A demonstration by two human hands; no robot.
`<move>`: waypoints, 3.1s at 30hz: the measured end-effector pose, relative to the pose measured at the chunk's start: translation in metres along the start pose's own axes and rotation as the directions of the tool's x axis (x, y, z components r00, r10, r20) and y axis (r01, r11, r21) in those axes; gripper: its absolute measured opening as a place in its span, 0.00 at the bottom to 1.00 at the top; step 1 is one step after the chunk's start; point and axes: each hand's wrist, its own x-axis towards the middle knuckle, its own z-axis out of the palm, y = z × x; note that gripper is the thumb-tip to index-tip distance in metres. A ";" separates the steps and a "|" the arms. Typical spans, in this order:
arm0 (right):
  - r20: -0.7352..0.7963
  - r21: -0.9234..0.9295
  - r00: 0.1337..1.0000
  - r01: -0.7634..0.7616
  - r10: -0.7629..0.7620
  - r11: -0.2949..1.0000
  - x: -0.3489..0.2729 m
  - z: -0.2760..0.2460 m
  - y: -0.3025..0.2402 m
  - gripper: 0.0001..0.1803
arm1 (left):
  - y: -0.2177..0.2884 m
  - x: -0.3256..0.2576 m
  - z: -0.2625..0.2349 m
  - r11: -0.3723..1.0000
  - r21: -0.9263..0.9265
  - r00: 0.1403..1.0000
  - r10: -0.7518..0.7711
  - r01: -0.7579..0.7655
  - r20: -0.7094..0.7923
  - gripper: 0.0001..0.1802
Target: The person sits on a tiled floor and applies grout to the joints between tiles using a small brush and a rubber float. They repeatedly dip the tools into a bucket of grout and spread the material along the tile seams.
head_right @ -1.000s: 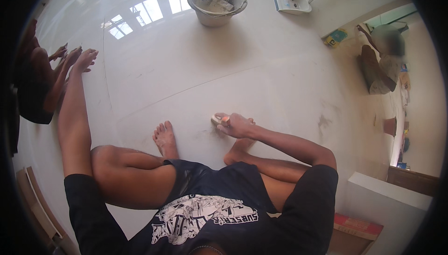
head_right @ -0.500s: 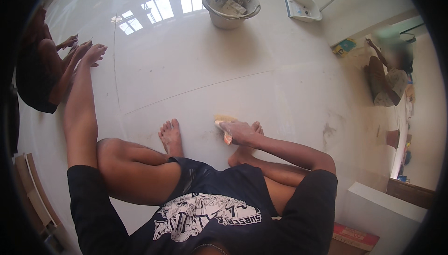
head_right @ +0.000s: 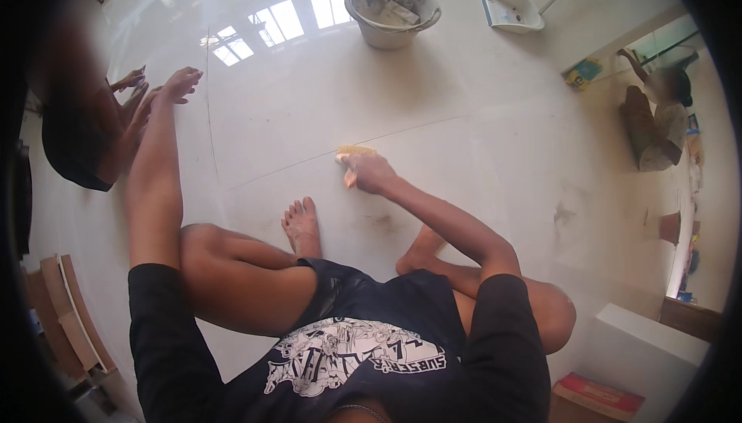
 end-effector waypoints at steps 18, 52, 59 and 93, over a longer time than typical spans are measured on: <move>0.057 -0.035 0.995 -0.075 0.077 0.997 -0.010 -0.020 0.008 0.22 | -0.012 0.001 -0.001 1.000 0.006 1.000 0.004 -0.004 -0.010 0.26; 0.482 -0.053 0.875 -0.018 0.041 0.998 -0.010 -0.045 -0.001 0.24 | 0.003 -0.032 -0.010 0.973 0.227 0.966 0.090 -0.034 -0.243 0.25; 0.521 -0.003 0.853 0.026 -0.021 1.000 -0.016 -0.098 0.034 0.22 | 0.004 -0.018 0.010 0.953 0.295 0.983 0.117 -0.071 -0.140 0.25; 0.123 0.104 0.922 -0.381 0.368 0.919 0.007 -0.192 0.155 0.18 | 0.339 0.094 0.208 0.788 -0.603 0.983 0.181 -0.129 0.026 0.52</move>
